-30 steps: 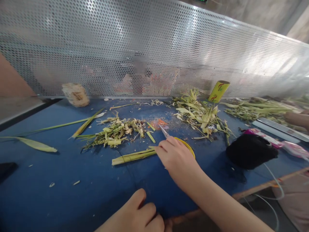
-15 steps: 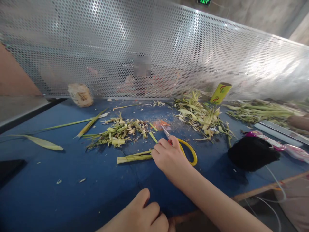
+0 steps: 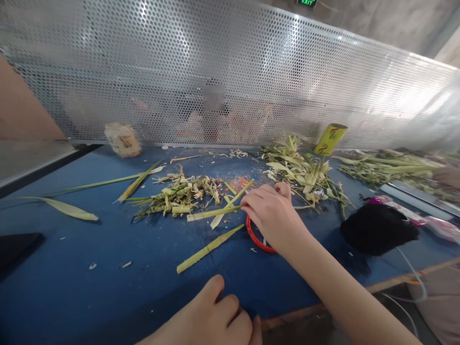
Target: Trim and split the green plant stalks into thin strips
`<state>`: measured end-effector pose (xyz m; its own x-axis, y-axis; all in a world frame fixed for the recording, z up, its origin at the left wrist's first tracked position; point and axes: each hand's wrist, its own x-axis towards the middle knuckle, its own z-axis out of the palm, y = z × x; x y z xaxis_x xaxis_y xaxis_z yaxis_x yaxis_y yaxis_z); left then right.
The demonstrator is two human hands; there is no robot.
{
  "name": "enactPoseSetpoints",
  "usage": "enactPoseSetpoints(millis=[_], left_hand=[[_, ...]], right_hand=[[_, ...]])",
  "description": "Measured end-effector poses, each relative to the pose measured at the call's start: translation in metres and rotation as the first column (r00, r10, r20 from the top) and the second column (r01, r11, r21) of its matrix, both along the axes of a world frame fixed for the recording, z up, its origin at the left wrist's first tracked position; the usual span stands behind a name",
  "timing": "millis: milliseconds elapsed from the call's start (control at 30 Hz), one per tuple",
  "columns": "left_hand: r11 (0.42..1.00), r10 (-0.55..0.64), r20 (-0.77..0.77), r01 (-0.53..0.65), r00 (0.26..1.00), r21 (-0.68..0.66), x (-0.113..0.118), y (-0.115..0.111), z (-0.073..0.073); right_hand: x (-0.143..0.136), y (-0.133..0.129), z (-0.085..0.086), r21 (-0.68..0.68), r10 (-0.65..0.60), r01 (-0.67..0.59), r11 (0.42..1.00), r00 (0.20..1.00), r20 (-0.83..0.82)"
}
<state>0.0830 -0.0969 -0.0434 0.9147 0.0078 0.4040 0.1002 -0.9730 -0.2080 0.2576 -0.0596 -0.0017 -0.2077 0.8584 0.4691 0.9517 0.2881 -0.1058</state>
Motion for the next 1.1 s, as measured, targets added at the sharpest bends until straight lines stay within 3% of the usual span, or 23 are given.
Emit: enactPoseSetpoints(millis=[100, 300, 467, 633, 733, 800, 867, 967, 1033, 1100], left_hand=[[0.999, -0.006, 0.058, 0.004, 0.998, 0.037, -0.005, 0.002, 0.010], [0.998, -0.007, 0.134, -0.001, 0.991, 0.059, -0.005, 0.002, 0.008], [0.997, 0.010, 0.178, -0.023, 0.984, 0.072, -0.001, -0.002, 0.000], [0.997, -0.008, 0.127, -0.002, 0.992, 0.082, -0.003, 0.000, 0.005], [0.996, -0.004, 0.062, -0.002, 0.998, 0.090, -0.005, 0.003, 0.009], [0.996, 0.058, -0.037, -0.056, 0.998, 0.063, -0.004, 0.002, 0.010], [0.988, 0.152, -0.174, -0.150, 0.973, 0.020, -0.002, 0.000, 0.006], [0.950, 0.277, -0.337, -0.308, 0.900, -0.043, 0.003, -0.006, -0.003], [0.937, 0.310, -0.329, -0.345, 0.892, -0.053, 0.004, -0.010, -0.008], [0.945, 0.310, -0.213, -0.324, 0.927, -0.035, 0.000, -0.012, -0.007]], right_hand=[[-0.010, 0.003, -0.007, -0.077, 0.063, -0.068, 0.995, 0.996, -0.061], [-0.020, 0.017, -0.017, -0.094, 0.162, -0.151, 0.984, 0.979, 0.126], [-0.031, 0.025, -0.016, -0.160, 0.253, -0.247, 0.956, 0.967, 0.023], [-0.056, 0.038, -0.011, -0.175, 0.274, -0.279, 0.944, 0.960, -0.051], [-0.058, 0.047, -0.005, -0.216, 0.311, -0.321, 0.922, 0.947, -0.081], [-0.044, 0.049, 0.002, -0.229, 0.257, -0.271, 0.935, 0.962, -0.090], [-0.020, 0.046, 0.008, -0.204, 0.096, -0.109, 0.973, 0.993, -0.073], [0.018, 0.034, 0.008, -0.220, -0.086, 0.080, 0.972, 0.996, -0.014], [0.034, 0.025, 0.001, -0.248, -0.092, 0.101, 0.963, 0.995, 0.047], [0.039, 0.018, -0.010, -0.283, -0.070, 0.091, 0.955, 0.994, 0.084]])
